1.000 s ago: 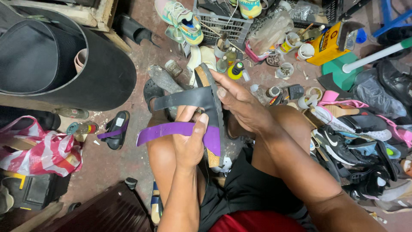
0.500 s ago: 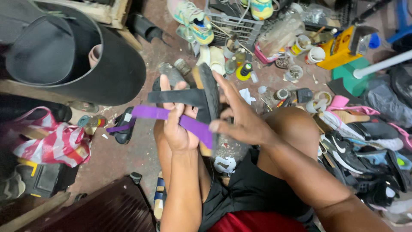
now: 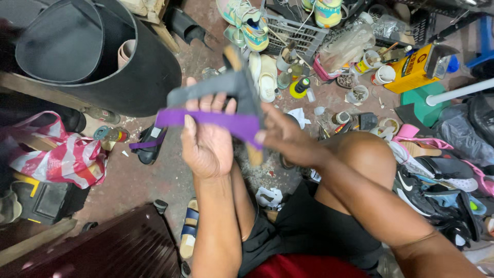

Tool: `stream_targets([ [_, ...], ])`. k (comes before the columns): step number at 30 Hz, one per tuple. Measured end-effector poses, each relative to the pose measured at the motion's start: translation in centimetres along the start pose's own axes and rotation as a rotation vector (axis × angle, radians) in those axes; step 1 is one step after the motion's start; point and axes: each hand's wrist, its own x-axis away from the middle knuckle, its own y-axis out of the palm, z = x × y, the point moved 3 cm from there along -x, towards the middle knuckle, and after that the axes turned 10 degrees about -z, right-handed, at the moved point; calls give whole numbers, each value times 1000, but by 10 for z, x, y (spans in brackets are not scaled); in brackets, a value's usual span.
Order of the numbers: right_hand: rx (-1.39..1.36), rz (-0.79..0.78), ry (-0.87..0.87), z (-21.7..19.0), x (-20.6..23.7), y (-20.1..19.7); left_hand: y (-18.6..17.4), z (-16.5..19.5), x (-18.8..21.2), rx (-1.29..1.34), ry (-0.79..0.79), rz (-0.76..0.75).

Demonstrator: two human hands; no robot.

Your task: The person sits on the floor repairing sandals. They first work the buckle and strap of a blue sandal on their lap, then pick up a black sandal with a purple strap, apply glue from a squeeze bottle along the sole edge, and press the sole and strap areas together by hand.

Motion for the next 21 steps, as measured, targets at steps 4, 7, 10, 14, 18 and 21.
stream_targets([
  [4, 635, 354, 210, -38, -26, -64, -18, 18, -3, -258, 9, 195],
  [7, 779, 413, 396, -35, -72, -93, -31, 25, -4, -201, -31, 351],
  [10, 1218, 361, 5, -26, -125, -87, -39, 33, -3, -288, 25, 393],
  [14, 1344, 377, 25, 14, -182, -68, -47, 40, 0, -309, 77, 439],
  [18, 1534, 192, 318, 41, -200, -45, -52, 41, -1, -290, 62, 470],
  [21, 1571, 44, 639, 56, -182, -38, -52, 44, -4, -303, 32, 466],
])
